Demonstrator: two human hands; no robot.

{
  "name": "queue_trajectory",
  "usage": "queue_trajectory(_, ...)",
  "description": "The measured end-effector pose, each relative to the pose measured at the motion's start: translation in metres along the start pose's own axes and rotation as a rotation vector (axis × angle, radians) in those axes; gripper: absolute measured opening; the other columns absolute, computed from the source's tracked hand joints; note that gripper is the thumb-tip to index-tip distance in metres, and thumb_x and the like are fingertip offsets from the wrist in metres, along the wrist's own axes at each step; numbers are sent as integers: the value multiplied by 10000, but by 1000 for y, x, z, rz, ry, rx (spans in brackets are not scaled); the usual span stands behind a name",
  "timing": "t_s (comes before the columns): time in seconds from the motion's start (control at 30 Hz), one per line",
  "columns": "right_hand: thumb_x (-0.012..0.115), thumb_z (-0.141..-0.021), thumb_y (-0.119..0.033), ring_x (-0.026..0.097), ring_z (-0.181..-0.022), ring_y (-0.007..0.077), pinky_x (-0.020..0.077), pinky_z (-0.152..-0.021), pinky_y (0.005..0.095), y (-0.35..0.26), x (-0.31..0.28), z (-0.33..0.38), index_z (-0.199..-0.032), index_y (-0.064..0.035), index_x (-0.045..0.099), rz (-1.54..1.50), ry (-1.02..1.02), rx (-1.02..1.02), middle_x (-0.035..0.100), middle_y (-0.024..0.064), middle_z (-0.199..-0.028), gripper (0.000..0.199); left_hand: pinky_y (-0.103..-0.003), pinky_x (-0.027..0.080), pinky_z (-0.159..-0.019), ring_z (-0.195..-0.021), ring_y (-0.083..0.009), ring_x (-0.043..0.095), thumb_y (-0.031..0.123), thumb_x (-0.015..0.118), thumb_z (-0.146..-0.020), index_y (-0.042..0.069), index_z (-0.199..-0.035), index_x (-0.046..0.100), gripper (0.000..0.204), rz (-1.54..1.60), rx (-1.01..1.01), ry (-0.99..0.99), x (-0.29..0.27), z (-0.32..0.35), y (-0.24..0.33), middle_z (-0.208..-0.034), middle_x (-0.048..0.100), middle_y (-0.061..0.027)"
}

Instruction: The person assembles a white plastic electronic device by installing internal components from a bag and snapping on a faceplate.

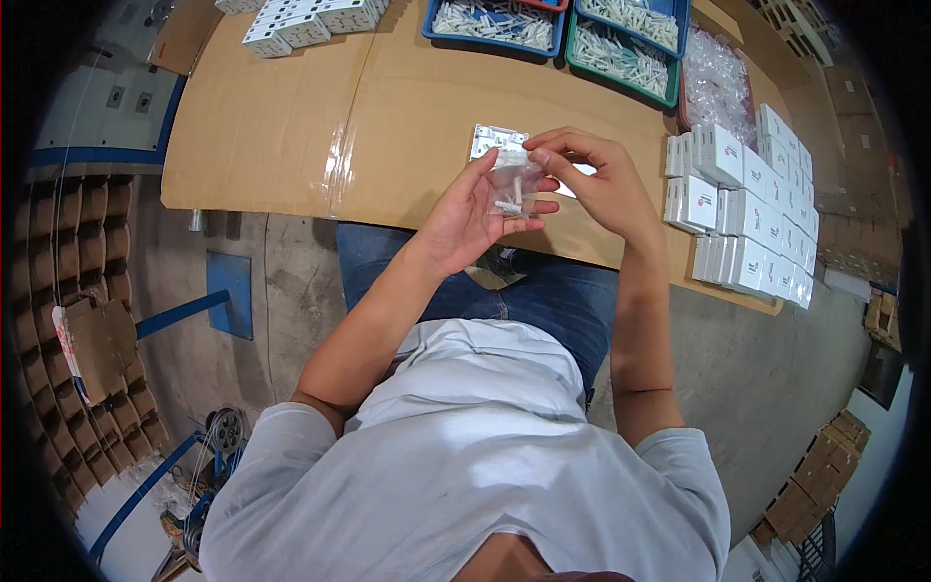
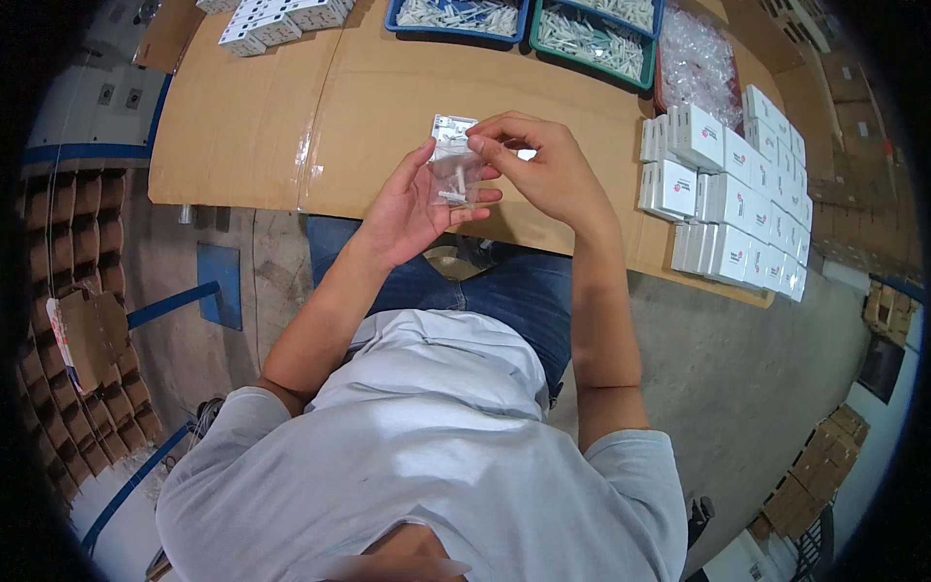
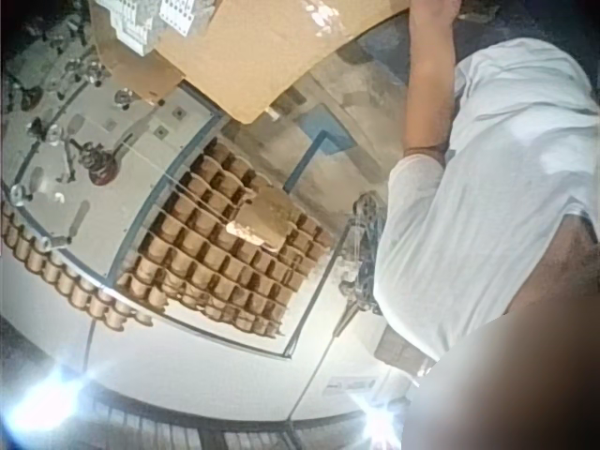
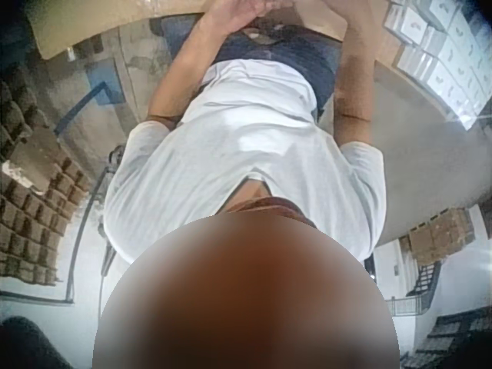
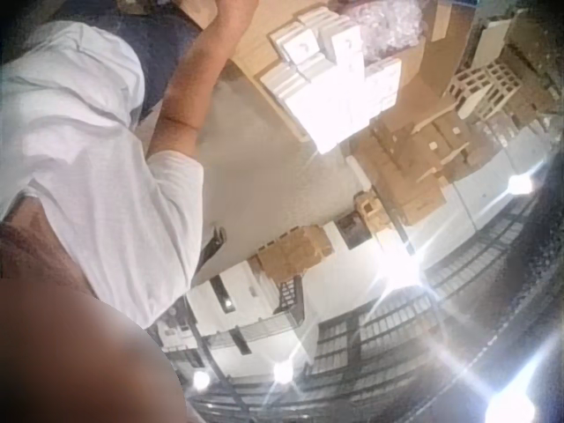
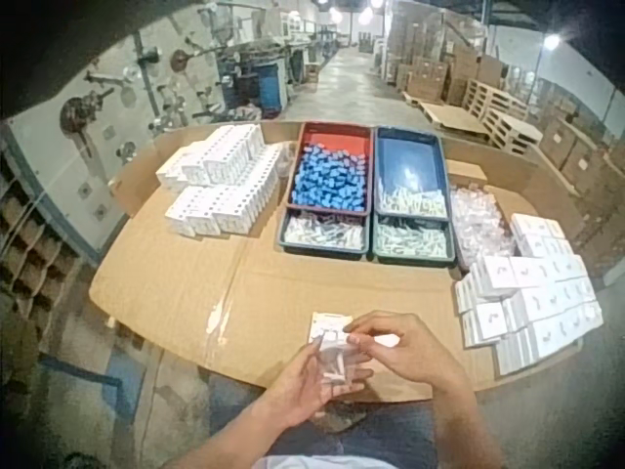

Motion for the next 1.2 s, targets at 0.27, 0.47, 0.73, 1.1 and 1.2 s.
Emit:
queue_trajectory(0.27,709,-969,-109,685,-892,125,562,-771,272,-9,-7,4,-1052,28,732,15,5,65,742,63,-979,162,-478,508,-1076,-1327,-413,574,392,366,-1093,-25,-1498,420,583,28,-3,-128,14,6,3,-1470,553,-213)
queue_trajectory(0.47,705,-974,-100,693,-890,127,588,-765,277,-10,-12,5,-1060,31,731,75,56,-38,743,69,-949,159,-396,527,-1042,-1242,-323,654,250,410,-1100,-29,-1489,443,480,-345,33,-28,14,6,8,-1429,602,-196)
queue_trajectory(0.73,719,-966,-99,700,-882,128,585,-779,279,-6,-12,6,-1062,30,740,51,113,-49,754,72,-970,162,-335,552,-1003,-1161,-255,703,197,464,-1100,-24,-1469,485,431,-427,143,17,14,7,7,-1389,640,-174)
queue_trajectory(1.1,743,-953,-114,689,-879,109,549,-803,264,-1,-10,6,-1063,7,753,-1,167,-22,761,53,-961,164,-312,557,-978,-1172,-235,695,64,585,-1042,-27,-1449,504,425,-460,160,4,14,8,7,-1363,657,-182)
queue_trajectory(1.2,751,-949,-124,683,-871,103,541,-794,255,2,-13,5,-1063,5,756,-13,189,-30,760,46,-955,172,-312,560,-962,-1169,-234,697,153,531,-1081,-21,-1443,514,402,-502,175,11,14,9,5,-1364,658,-179)
Point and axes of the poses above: each hand's wrist, its own z-axis away from the middle knuckle, its own x-axis out of the palm, y = z × x, the point moved 3 cm from there along -z, towards the middle knuckle
